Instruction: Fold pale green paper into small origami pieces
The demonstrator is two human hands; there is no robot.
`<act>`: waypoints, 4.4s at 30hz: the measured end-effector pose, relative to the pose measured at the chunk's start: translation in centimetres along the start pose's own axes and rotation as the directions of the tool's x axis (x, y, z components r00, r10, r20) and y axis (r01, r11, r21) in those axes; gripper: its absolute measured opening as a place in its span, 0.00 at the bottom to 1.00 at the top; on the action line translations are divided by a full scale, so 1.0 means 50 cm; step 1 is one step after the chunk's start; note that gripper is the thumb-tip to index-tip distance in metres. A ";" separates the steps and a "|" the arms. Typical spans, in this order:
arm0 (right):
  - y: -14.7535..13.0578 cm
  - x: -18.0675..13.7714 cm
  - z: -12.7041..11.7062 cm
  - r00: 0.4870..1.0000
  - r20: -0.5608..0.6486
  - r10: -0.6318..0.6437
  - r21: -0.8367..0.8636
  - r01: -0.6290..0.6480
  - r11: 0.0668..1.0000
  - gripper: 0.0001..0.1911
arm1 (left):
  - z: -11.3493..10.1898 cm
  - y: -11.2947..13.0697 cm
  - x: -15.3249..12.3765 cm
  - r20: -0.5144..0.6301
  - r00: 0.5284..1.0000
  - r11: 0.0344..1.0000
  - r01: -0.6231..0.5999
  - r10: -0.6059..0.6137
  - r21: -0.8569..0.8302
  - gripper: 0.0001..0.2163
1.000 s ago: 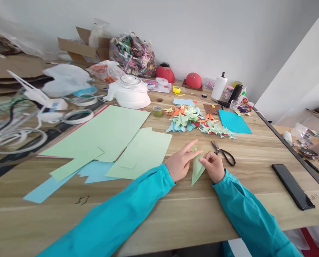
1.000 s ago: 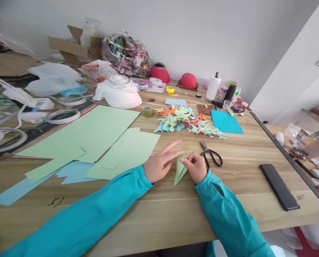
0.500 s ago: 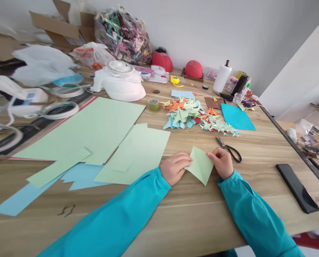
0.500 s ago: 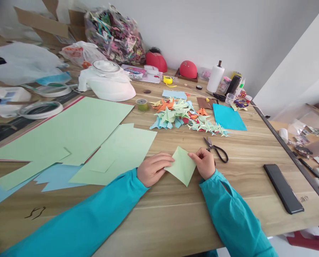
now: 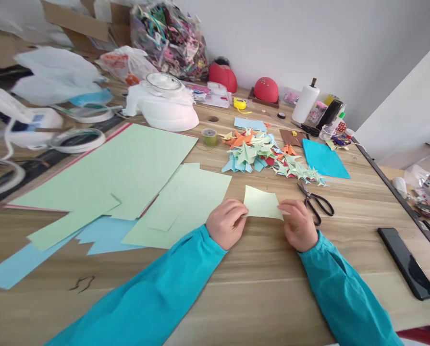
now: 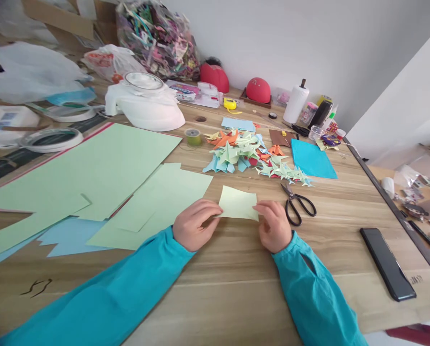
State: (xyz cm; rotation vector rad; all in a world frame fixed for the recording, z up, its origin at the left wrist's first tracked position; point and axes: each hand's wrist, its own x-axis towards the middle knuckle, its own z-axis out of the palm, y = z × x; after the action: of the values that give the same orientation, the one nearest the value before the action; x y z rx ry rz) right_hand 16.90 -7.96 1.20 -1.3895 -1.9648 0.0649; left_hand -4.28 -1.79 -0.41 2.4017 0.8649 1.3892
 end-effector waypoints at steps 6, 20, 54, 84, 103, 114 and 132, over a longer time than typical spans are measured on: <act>0.018 -0.008 0.019 0.996 0.086 -0.001 -0.091 0.009 0.996 0.12 | 0.008 -0.004 -0.011 0.155 0.987 0.999 -0.038 0.034 0.023 0.06; 0.011 -0.003 0.013 0.963 0.129 0.235 -0.035 -0.232 0.972 0.08 | 0.019 -0.006 -0.020 0.241 0.960 0.977 0.095 -0.141 0.193 0.05; -0.003 -0.012 0.039 0.927 -0.030 0.375 -0.035 -0.376 0.926 0.16 | 0.052 0.137 -0.076 0.518 0.814 0.881 -0.017 -0.263 0.474 0.28; -0.021 -0.016 0.035 0.860 -0.071 0.506 -0.037 -0.509 0.860 0.14 | 0.047 0.136 -0.068 0.524 0.803 0.894 0.021 -0.282 0.447 0.28; -0.028 -0.017 0.032 0.958 -0.054 0.281 -0.145 -0.286 0.947 0.10 | 0.047 0.136 -0.069 0.517 0.806 0.895 0.035 -0.288 0.445 0.28; -0.030 -0.020 0.033 0.958 -0.046 0.282 -0.167 -0.286 0.944 0.10 | 0.045 0.136 -0.069 0.517 0.803 0.894 0.042 -0.295 0.446 0.28; -0.028 -0.018 0.032 0.964 -0.056 0.259 -0.153 -0.265 0.952 0.09 | 0.048 0.138 -0.069 0.532 0.794 0.889 0.026 -0.296 0.457 0.29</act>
State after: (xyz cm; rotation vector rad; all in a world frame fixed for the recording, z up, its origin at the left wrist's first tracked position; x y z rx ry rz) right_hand 15.00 -8.75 0.11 -1.7391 -1.7768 0.0059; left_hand -0.96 -9.14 -0.88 2.7296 1.2444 0.3291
